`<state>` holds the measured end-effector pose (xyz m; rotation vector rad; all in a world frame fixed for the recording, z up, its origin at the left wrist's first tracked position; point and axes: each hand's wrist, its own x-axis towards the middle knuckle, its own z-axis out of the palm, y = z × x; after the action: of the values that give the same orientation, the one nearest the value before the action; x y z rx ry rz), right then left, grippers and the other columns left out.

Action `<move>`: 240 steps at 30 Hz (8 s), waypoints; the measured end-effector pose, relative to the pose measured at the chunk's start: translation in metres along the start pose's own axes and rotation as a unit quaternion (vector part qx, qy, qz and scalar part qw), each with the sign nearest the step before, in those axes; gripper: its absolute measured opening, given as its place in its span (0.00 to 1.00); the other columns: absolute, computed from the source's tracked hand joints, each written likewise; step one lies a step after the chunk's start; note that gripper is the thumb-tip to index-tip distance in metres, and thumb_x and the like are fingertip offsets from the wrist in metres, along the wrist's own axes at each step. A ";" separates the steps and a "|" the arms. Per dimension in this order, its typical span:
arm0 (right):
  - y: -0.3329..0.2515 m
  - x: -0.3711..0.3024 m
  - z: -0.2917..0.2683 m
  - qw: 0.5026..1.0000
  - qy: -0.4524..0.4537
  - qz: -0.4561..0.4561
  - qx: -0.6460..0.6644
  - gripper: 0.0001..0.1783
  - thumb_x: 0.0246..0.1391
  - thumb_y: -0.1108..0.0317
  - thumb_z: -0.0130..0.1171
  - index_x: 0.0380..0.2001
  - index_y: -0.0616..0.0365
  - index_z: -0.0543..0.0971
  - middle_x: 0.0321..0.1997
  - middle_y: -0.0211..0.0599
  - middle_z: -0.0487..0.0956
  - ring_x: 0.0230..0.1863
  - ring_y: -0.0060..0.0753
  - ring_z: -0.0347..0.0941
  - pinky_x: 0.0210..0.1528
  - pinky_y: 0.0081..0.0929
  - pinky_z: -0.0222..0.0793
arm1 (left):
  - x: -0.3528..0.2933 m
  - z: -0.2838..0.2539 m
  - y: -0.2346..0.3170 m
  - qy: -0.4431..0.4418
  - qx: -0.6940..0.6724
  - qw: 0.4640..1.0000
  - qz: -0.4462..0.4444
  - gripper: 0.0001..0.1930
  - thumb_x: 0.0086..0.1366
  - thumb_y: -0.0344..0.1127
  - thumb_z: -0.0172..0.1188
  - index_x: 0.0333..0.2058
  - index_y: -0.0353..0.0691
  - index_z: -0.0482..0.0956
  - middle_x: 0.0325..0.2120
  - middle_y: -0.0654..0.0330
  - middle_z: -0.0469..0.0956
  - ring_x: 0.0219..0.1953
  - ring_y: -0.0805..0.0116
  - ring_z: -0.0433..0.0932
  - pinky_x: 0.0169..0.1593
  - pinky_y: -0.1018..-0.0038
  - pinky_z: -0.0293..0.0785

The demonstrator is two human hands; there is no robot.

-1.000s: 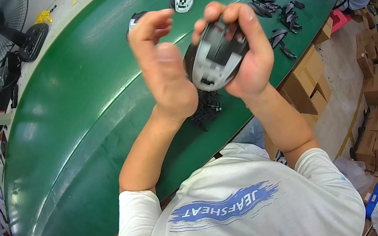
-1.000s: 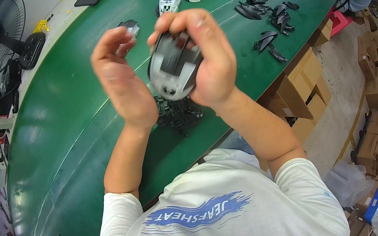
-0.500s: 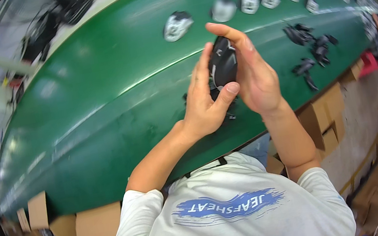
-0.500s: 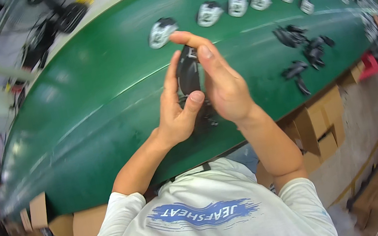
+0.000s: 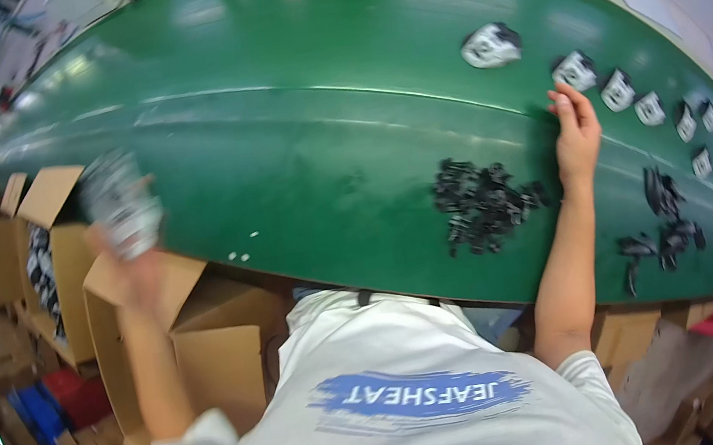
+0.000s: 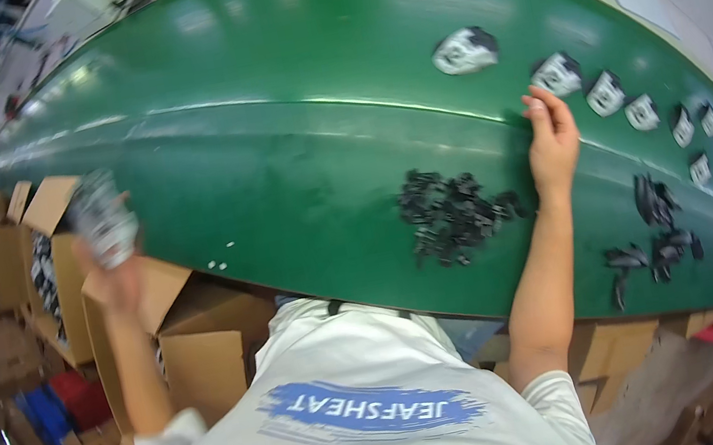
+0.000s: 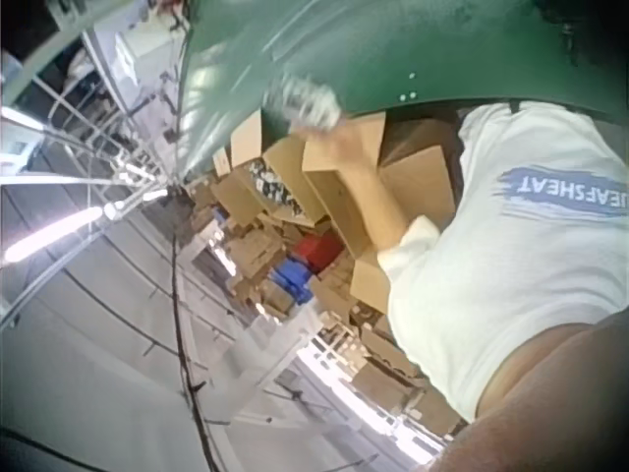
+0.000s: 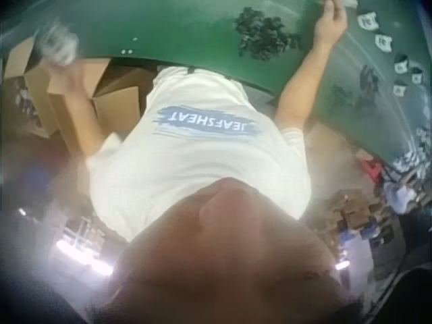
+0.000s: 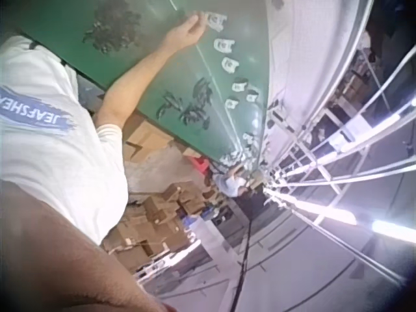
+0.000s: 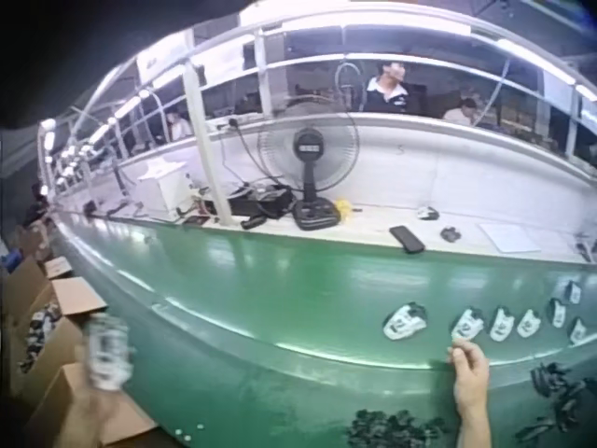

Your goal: The person assembles computer mouse shells by inserting small plastic pieces into mouse bases and snapping top button covers onto them by hand, placing the assembled units onto the conveyor and into boxes.

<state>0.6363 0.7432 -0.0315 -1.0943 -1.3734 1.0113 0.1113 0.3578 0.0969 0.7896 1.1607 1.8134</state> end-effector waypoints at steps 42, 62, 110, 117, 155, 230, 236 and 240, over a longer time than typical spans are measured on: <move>-0.052 -0.024 -0.030 0.931 -0.338 -0.056 -0.126 0.15 0.59 0.69 0.65 0.48 0.59 0.85 0.41 0.41 0.87 0.41 0.35 0.84 0.48 0.31 0.79 | 0.245 0.391 -0.281 -0.219 0.644 0.729 0.073 0.45 0.62 0.60 0.68 0.67 0.34 0.68 0.64 0.37 0.69 0.69 0.39 0.64 0.70 0.55 0.63; -0.104 -0.061 0.040 0.967 -0.150 0.058 0.196 0.12 0.60 0.74 0.71 0.46 0.61 0.83 0.44 0.30 0.84 0.44 0.20 0.80 0.50 0.22 0.76 | 0.145 0.308 -0.186 -0.124 -0.011 0.977 -0.175 0.25 0.77 0.51 0.57 0.62 0.38 0.69 0.46 0.59 0.78 0.42 0.70 0.80 0.43 0.71 0.80; -0.158 -0.148 0.068 0.948 -0.121 -0.219 -0.195 0.11 0.48 0.75 0.74 0.34 0.52 0.82 0.28 0.30 0.83 0.26 0.36 0.79 0.37 0.32 0.72 | 0.030 0.296 -0.183 -0.275 -0.250 0.882 -0.289 0.35 0.79 0.59 0.42 0.68 0.34 0.65 0.52 0.60 0.74 0.52 0.70 0.75 0.57 0.72 0.74; -0.164 -0.156 0.057 0.912 -0.118 -0.266 -0.288 0.19 0.50 0.68 0.74 0.47 0.52 0.86 0.48 0.34 0.82 0.49 0.43 0.76 0.55 0.41 0.70 | 0.030 0.303 -0.173 -0.224 -0.336 0.848 -0.343 0.37 0.79 0.61 0.39 0.69 0.31 0.63 0.53 0.55 0.75 0.53 0.62 0.77 0.58 0.66 0.77; -0.168 -0.176 0.058 0.928 -0.289 -0.163 -0.171 0.20 0.54 0.63 0.71 0.49 0.58 0.85 0.53 0.38 0.84 0.53 0.40 0.79 0.62 0.43 0.64 | 0.034 0.296 -0.185 -0.240 -0.137 0.957 -0.090 0.36 0.75 0.59 0.50 0.68 0.33 0.63 0.48 0.55 0.72 0.47 0.69 0.72 0.55 0.71 0.72; -0.102 -0.174 0.041 0.974 -0.157 -0.058 0.151 0.38 0.52 0.59 0.79 0.62 0.55 0.71 0.59 0.35 0.67 0.48 0.24 0.67 0.53 0.22 0.65 | -0.006 0.289 -0.167 -0.158 -0.134 0.862 -0.463 0.18 0.79 0.54 0.53 0.46 0.44 0.75 0.31 0.70 0.78 0.26 0.85 0.74 0.24 0.81 0.67; -0.114 -0.182 0.026 0.935 -0.170 0.248 0.188 0.40 0.57 0.63 0.76 0.67 0.65 0.70 0.56 0.33 0.71 0.52 0.21 0.72 0.57 0.21 0.71 | -0.009 0.290 -0.171 -0.151 -0.038 0.942 -0.299 0.18 0.78 0.49 0.57 0.50 0.38 0.72 0.34 0.64 0.82 0.31 0.86 0.77 0.30 0.85 0.71; -0.128 -0.191 0.043 0.952 -0.087 0.155 0.250 0.35 0.59 0.75 0.70 0.68 0.68 0.71 0.67 0.41 0.73 0.59 0.24 0.72 0.61 0.28 0.72 | -0.011 0.294 -0.171 -0.145 -0.035 0.960 -0.239 0.16 0.77 0.44 0.60 0.51 0.37 0.72 0.39 0.63 0.81 0.37 0.84 0.77 0.39 0.84 0.75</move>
<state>0.5867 0.5282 0.0471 -0.8604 -1.0058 1.6162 0.4133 0.5083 0.0495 0.6397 0.9843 1.2842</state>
